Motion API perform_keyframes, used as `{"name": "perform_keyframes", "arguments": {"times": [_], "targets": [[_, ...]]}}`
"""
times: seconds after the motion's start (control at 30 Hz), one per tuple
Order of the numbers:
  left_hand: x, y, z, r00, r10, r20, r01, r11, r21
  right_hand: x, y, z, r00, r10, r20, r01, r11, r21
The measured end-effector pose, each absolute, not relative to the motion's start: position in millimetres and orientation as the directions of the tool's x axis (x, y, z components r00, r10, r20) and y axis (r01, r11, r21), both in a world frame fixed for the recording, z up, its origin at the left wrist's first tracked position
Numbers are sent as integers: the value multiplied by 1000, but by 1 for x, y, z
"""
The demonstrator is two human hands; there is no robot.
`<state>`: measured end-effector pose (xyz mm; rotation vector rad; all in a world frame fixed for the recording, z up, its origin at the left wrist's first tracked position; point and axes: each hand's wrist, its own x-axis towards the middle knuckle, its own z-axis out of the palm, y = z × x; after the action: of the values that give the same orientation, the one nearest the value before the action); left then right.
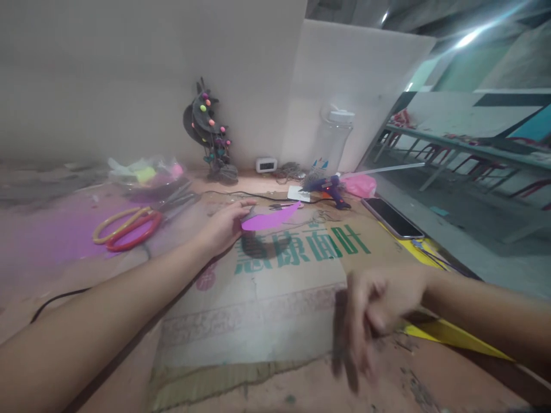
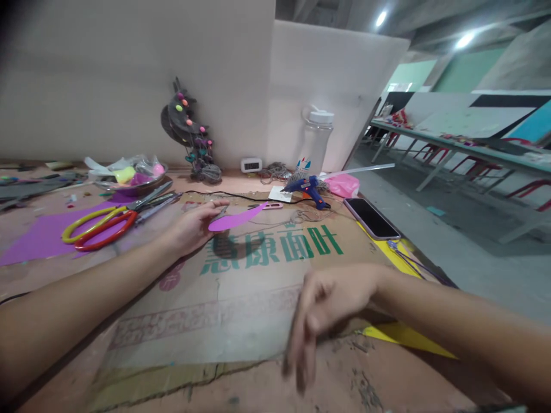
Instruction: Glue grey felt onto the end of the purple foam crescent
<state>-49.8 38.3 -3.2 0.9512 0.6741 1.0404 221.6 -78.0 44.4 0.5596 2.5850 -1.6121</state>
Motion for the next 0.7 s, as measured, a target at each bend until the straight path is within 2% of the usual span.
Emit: {"name": "perform_keyframes", "arguments": {"times": [0.03, 0.07, 0.1, 0.17, 0.23, 0.3, 0.37, 0.4, 0.43, 0.47, 0.5, 0.57, 0.63, 0.7], "targets": [[-50, 38, -3, 379, 925, -28, -407, 193, 893, 232, -72, 45, -890, 403, -213, 362, 341, -868], [-50, 38, -3, 381, 924, -27, -407, 194, 893, 242, -63, 43, -782, 601, -169, 452, 359, -817], [-50, 37, -3, 380, 924, -29, -408, 196, 892, 252, -55, 38, -684, 719, -121, 551, 401, -732], [-50, 37, -2, 374, 927, -36, -409, 200, 890, 265, -46, 25, -564, 826, -9, 705, 476, -525], [-49, 37, -1, 364, 930, -44, -410, 202, 889, 263, -55, 14, -531, 847, -6, 786, 490, -378], [-49, 36, -1, 360, 932, -46, -414, 204, 887, 251, -78, 15, -600, 795, -90, 759, 530, -377], [-49, 36, -1, 361, 932, -46, -419, 206, 885, 237, -105, 26, -729, 668, -149, 627, 565, -536], [-49, 35, -1, 361, 931, -46, -419, 206, 884, 232, -114, 34, -829, 525, -195, 508, 560, -655], [-49, 35, -1, 360, 932, -47, -419, 206, 884, 231, -119, 41, -877, 445, -182, 421, 528, -737], [-49, 35, 0, 359, 932, -48, -418, 206, 885, 233, -119, 47, -866, 477, -149, 404, 493, -771], [-48, 34, 0, 360, 932, -50, -416, 208, 885, 238, -114, 49, -820, 559, -122, 440, 479, -760], [-48, 34, 0, 362, 931, -51, -412, 209, 887, 258, -93, 43, -610, 792, -25, 650, 482, -588], [-48, 35, -1, 360, 932, -50, -408, 206, 889, 281, -69, 24, -524, 844, 117, 781, 531, -328], [-48, 36, -2, 357, 933, -50, -404, 203, 892, 299, -52, 2, -453, 865, 216, 866, 485, -125]]}}
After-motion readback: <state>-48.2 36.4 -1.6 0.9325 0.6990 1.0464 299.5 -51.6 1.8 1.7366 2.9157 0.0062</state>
